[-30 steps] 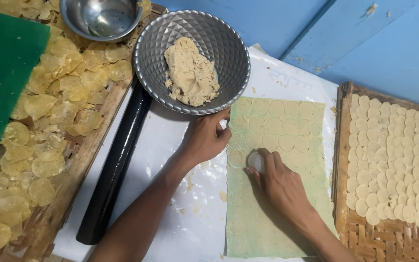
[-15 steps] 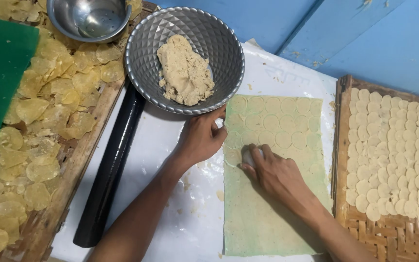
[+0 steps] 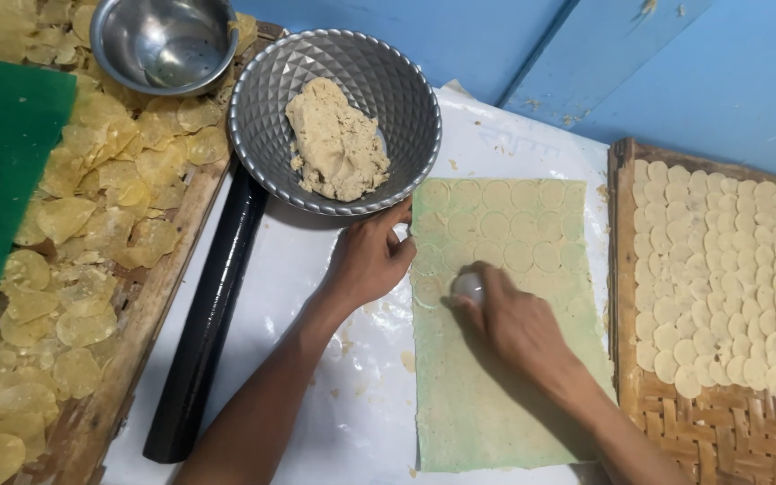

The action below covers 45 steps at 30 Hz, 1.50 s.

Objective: Stamping circular shapes from a sheet of dough using a small round cutter and arranging them on a tray.

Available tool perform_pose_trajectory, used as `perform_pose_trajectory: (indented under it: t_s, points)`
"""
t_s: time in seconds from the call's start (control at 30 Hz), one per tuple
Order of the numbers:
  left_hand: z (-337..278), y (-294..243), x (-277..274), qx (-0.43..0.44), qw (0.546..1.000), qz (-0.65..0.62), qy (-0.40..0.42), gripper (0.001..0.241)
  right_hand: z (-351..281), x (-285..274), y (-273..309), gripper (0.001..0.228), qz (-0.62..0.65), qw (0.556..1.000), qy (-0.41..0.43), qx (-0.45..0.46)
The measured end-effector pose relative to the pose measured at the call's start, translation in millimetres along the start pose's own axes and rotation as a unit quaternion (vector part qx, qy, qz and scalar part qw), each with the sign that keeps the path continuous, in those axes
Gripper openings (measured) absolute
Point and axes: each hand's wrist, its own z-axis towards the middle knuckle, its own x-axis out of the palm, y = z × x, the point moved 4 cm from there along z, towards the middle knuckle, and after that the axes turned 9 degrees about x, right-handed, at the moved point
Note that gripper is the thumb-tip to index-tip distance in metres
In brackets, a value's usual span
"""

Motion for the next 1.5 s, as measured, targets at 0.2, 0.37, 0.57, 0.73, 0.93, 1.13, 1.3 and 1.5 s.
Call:
perform_pose_trajectory:
  t_s: [0.2,0.37,0.57,0.73,0.93,1.13,1.3,1.5]
  points:
    - [1.0,-1.3,-0.7,0.001,1.0,0.013,0.005,0.06,-2.4,4.8,-43.2,0.05,-0.033,0.998,-0.061,0.01]
    - [0.7,-0.6,1.8,0.066,0.997,-0.003,-0.042,0.063,-9.6,-11.7,-28.9,0.049,0.017,0.995,-0.085,-0.045]
    - [0.9,2.9,2.8,0.034,0.999,0.011,-0.019,0.06,6.0,3.7,-26.3,0.05,-0.088,0.995,-0.049,0.014]
    - [2.2,-3.3,0.6,0.012,1.0,0.012,-0.006,0.06,10.0,4.2,-25.3,0.046,-0.145,0.987,-0.045,0.051]
    - [2.2,-1.4,2.4,0.023,1.0,0.011,-0.018,0.059,18.5,10.4,-35.2,0.047,-0.18,0.984,-0.004,-0.001]
    - [-0.4,-1.6,3.1,0.014,1.0,0.015,-0.014,0.06,19.0,14.4,-42.2,0.049,-0.167,0.986,0.004,-0.02]
    - [-0.6,1.2,3.8,-0.003,1.0,0.02,-0.009,0.064,11.6,2.0,-38.1,0.046,-0.031,0.999,0.01,0.026]
    - [1.1,2.8,3.6,-0.009,1.0,0.024,-0.005,0.063,9.1,1.9,-91.3,0.05,-0.039,0.995,-0.061,0.064]
